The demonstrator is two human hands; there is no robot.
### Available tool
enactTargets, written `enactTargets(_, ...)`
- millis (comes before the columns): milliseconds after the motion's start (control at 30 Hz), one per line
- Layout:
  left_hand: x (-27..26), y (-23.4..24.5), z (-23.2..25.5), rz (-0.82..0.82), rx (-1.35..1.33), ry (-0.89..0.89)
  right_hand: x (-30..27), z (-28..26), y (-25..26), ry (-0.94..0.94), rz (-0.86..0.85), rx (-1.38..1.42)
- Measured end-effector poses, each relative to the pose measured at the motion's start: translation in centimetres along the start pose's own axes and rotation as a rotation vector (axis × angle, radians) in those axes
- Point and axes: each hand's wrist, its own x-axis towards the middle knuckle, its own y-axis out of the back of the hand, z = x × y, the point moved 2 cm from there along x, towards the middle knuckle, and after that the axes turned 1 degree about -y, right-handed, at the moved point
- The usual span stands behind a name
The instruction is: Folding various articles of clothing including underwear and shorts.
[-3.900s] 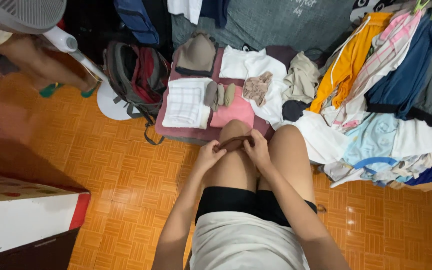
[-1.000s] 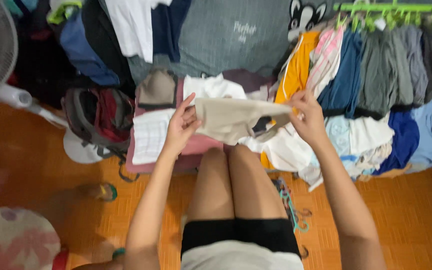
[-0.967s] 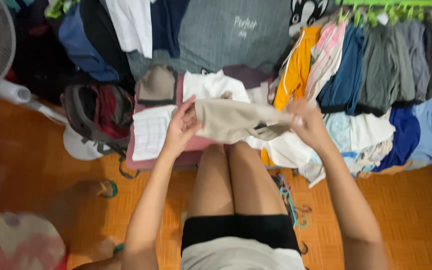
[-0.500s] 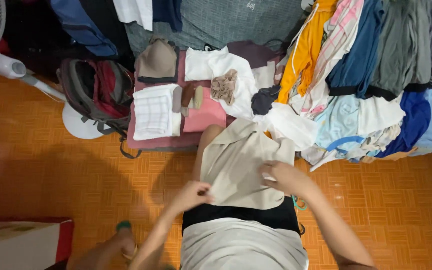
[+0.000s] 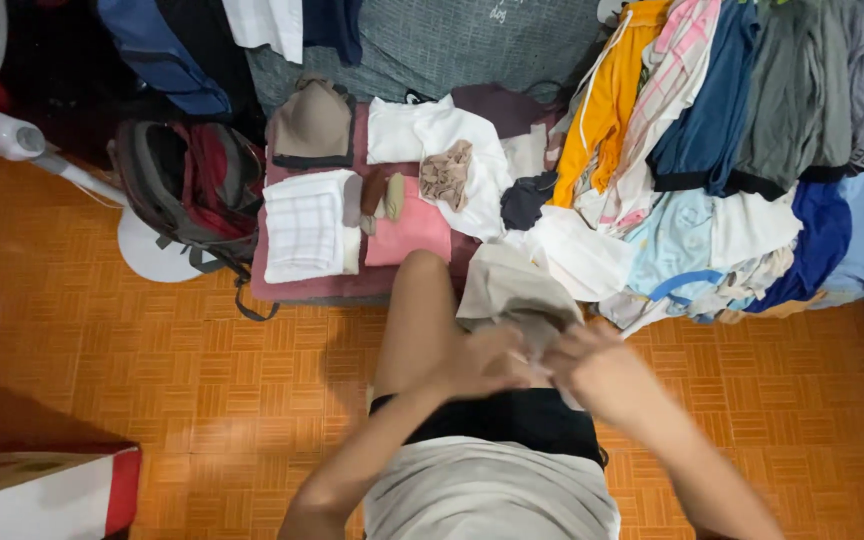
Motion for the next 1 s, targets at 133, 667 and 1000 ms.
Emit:
enactTargets(133,3.6,1.0,-7.3,-0.37,0.586,-0.083,-1.8,3.6,5.2,-0.004,-0.011,0.026)
enactTargets(667,6.6,26.7,10.7,0.172,0.843,-0.109,0.8,18.6,10.6,-0.146,0.344,0.274)
enactTargets(1000,4.4,27.0,11.1,0.245,0.131,-0.106,5.9,19.7,11.4,0.517,0.507,1.591)
